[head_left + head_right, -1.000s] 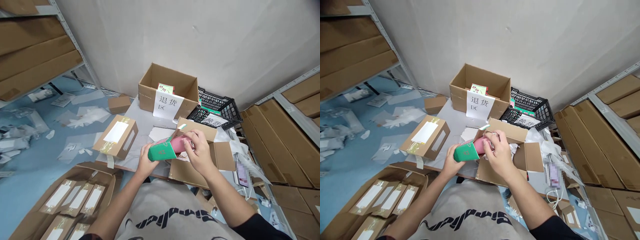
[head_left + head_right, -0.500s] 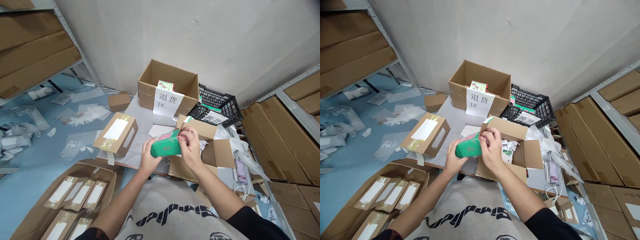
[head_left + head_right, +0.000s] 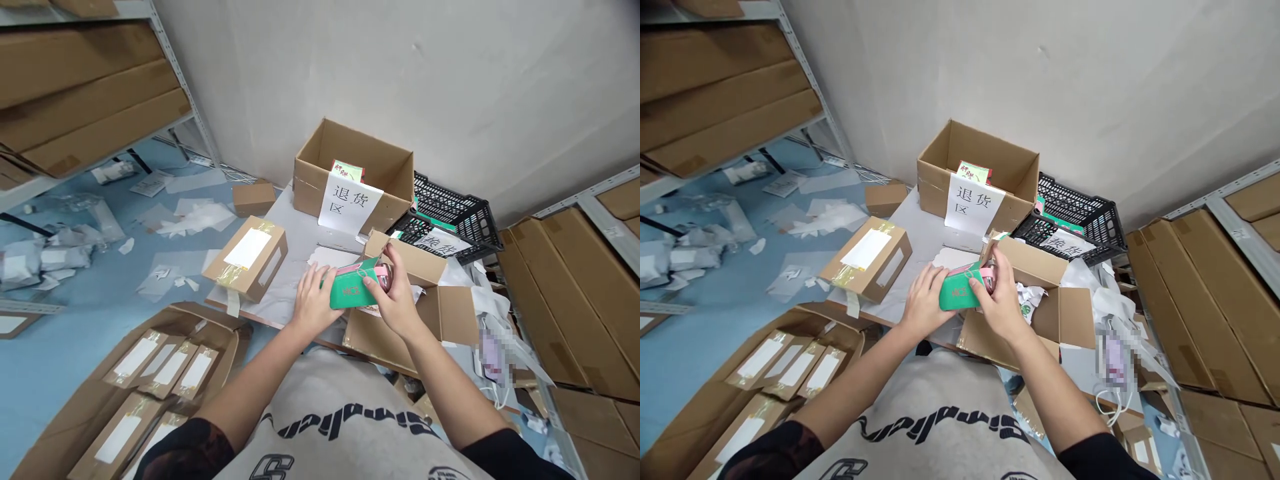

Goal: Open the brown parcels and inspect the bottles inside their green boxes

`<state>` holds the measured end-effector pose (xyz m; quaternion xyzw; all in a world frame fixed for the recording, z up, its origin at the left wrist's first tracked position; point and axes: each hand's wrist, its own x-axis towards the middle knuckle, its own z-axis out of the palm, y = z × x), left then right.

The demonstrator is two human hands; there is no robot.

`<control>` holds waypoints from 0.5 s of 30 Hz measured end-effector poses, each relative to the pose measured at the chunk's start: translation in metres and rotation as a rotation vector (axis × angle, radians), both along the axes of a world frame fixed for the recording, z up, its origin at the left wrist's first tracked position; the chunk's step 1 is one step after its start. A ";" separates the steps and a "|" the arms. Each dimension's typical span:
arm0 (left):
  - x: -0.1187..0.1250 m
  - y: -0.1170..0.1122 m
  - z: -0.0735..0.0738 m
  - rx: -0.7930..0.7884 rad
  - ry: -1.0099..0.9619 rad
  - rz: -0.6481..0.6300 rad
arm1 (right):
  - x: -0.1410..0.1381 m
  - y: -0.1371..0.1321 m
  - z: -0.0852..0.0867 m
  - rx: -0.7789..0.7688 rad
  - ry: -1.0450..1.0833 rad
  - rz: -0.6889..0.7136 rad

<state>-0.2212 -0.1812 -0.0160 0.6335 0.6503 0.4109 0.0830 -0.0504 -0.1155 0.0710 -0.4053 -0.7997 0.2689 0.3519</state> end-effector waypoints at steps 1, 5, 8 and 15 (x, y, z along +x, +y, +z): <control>0.002 0.001 0.001 0.016 0.016 -0.019 | -0.002 -0.001 -0.001 0.007 -0.015 -0.001; 0.005 0.003 -0.002 0.034 0.028 -0.026 | -0.006 -0.004 -0.003 -0.030 -0.059 0.072; 0.003 0.003 -0.007 0.036 0.052 -0.017 | 0.001 0.003 0.006 -0.103 0.027 0.109; 0.008 -0.001 -0.009 -0.008 0.000 -0.063 | 0.016 0.036 0.052 -0.021 0.007 0.170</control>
